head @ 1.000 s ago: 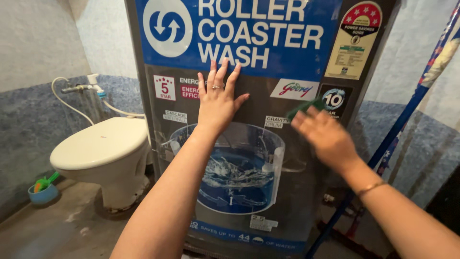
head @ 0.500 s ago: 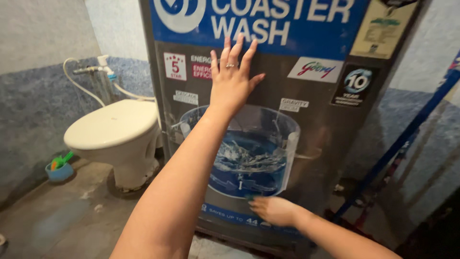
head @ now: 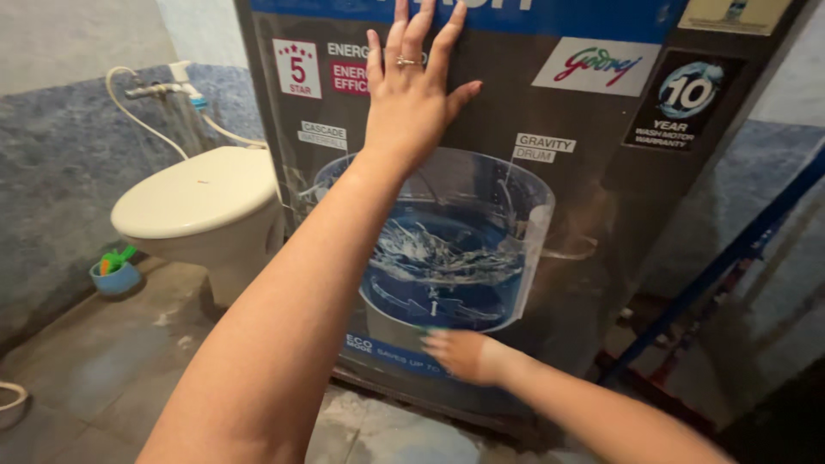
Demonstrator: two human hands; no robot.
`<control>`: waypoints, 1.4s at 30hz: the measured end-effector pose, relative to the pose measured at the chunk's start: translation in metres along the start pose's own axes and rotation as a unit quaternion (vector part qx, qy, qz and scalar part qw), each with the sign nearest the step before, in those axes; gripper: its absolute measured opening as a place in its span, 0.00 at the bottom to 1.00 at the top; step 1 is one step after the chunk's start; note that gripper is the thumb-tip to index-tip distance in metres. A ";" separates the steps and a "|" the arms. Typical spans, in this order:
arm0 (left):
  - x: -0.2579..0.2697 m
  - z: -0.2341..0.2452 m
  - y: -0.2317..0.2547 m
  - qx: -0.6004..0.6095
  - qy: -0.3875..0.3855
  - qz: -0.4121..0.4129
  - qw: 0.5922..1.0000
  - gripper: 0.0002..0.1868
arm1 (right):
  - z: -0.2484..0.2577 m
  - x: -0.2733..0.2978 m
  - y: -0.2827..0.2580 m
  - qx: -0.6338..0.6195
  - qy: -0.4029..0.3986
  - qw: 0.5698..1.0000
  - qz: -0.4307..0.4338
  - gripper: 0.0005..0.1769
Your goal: The person wipes the exterior front, top, and sides of a washing machine using a green sponge and a pink cloth.
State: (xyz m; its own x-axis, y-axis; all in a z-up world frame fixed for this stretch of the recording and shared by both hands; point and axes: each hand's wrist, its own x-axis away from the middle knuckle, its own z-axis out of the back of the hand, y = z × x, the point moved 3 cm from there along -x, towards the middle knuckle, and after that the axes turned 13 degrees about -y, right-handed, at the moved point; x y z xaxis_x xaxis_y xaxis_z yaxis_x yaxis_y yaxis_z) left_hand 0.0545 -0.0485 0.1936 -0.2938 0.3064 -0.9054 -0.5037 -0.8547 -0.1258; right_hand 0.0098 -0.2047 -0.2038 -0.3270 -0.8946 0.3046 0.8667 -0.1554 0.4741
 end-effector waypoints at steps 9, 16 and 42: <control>0.006 -0.002 -0.002 0.003 0.025 -0.017 1.000 0.42 | 0.102 0.296 0.045 -0.091 0.085 0.976 -0.180 0.25; 0.007 -0.001 -0.002 0.006 0.002 -0.016 1.000 0.40 | 0.129 0.241 0.023 0.022 0.194 0.943 -0.271 0.22; 0.000 0.011 0.007 0.007 -0.005 0.010 1.000 0.44 | 0.333 0.314 0.166 0.153 0.430 0.718 -0.525 0.30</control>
State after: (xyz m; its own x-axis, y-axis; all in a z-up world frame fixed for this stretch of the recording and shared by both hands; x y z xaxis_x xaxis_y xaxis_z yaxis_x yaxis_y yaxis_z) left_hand 0.0419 -0.0497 0.1977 -0.3117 0.2939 -0.9036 -0.5086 -0.8549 -0.1026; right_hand -0.0743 -0.3722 0.2455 -0.2733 -0.2992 -0.9142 0.1457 -0.9523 0.2681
